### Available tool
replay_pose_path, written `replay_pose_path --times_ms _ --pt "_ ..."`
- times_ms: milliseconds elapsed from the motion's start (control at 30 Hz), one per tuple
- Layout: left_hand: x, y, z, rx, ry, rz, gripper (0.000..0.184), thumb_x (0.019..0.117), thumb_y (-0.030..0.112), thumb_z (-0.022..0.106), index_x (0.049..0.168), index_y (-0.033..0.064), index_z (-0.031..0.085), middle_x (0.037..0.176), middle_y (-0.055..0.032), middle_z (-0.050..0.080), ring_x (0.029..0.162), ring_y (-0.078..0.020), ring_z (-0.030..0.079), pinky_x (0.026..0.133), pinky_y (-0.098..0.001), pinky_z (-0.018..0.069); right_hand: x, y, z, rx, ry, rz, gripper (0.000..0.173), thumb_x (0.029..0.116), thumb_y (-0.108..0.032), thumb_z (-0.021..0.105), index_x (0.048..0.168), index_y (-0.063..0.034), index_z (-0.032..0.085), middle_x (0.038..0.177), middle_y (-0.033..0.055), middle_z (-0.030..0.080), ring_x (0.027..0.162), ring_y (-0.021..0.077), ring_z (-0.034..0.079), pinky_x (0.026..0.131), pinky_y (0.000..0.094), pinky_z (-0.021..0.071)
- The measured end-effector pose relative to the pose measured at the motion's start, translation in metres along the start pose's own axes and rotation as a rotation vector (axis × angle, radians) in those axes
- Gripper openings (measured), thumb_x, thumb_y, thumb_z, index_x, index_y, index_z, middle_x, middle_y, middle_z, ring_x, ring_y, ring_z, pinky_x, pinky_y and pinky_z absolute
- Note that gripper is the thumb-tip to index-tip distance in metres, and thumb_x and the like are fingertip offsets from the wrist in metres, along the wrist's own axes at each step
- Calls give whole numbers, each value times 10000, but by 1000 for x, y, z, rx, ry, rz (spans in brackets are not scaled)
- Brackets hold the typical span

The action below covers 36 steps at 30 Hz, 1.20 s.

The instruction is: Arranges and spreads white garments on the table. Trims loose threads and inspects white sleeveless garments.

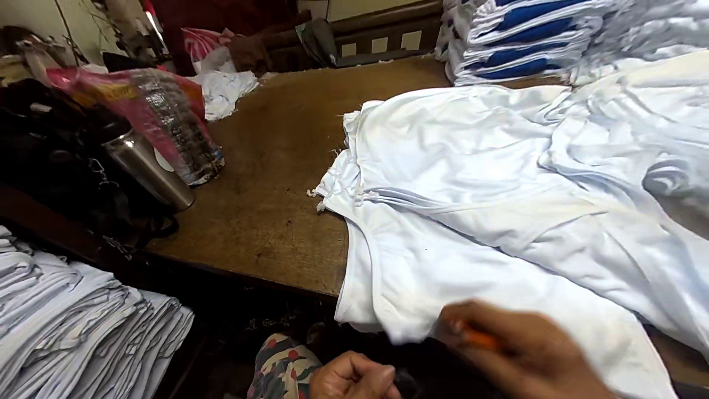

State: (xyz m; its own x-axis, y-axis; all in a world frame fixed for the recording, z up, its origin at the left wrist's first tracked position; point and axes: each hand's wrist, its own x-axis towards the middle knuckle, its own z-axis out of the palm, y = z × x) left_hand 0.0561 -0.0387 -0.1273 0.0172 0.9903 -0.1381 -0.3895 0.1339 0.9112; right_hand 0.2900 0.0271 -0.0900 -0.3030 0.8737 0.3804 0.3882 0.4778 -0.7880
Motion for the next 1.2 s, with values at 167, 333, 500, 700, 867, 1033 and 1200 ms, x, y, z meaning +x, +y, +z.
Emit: replay_pose_path --times_ms 167,333,500,700,867,1033,1200 --pt "23 13 -15 396 214 243 134 991 52 626 952 -24 729 941 -107 737 770 -168 707 679 -305 616 52 30 -82 -70 567 176 241 1020 -276 601 1232 -162 586 860 -32 568 593 57 500 504 254 450" --pt "49 15 -12 378 319 48 376 943 184 712 1216 -56 616 1024 -139 730 912 -232 738 764 -387 640 21 56 -34 -729 240 -32 517 966 -419 522 1291 -27 612 772 102 657 570 285 618 467 494 474" --pt "54 2 -3 88 142 -113 145 925 14 712 1022 -93 710 811 -181 731 654 -216 717 623 -353 630 21 79 -66 -848 112 -96 578 985 -468 459 1356 -54 617 927 133 704 687 346 668 539 557 493" --pt "42 -25 6 -119 -105 -273 157 929 57 720 1055 -34 697 846 -100 704 689 -165 685 669 -361 624 30 88 -105 -727 44 -25 584 907 -518 574 1326 -117 645 892 72 699 658 281 650 544 562 495" --pt "36 -42 15 -201 -232 -330 192 909 112 759 1073 30 701 839 -38 707 686 -110 665 652 -300 599 -19 20 -66 -193 -15 156 440 1043 -434 531 1277 -76 630 783 -27 577 609 31 512 533 251 465" --pt "36 -43 8 -91 -265 -276 184 1004 169 647 1014 15 748 722 17 628 609 -66 592 589 -254 555 -62 16 -11 183 -290 304 496 1133 -306 346 1138 51 690 789 98 624 640 104 539 597 309 482" --pt "8 -42 -14 -124 -352 -222 280 1078 188 506 1075 22 731 745 24 647 615 -50 606 570 -230 541 -67 26 13 319 -392 445 419 1111 -273 405 1028 -12 722 682 -24 541 558 30 443 523 241 382"
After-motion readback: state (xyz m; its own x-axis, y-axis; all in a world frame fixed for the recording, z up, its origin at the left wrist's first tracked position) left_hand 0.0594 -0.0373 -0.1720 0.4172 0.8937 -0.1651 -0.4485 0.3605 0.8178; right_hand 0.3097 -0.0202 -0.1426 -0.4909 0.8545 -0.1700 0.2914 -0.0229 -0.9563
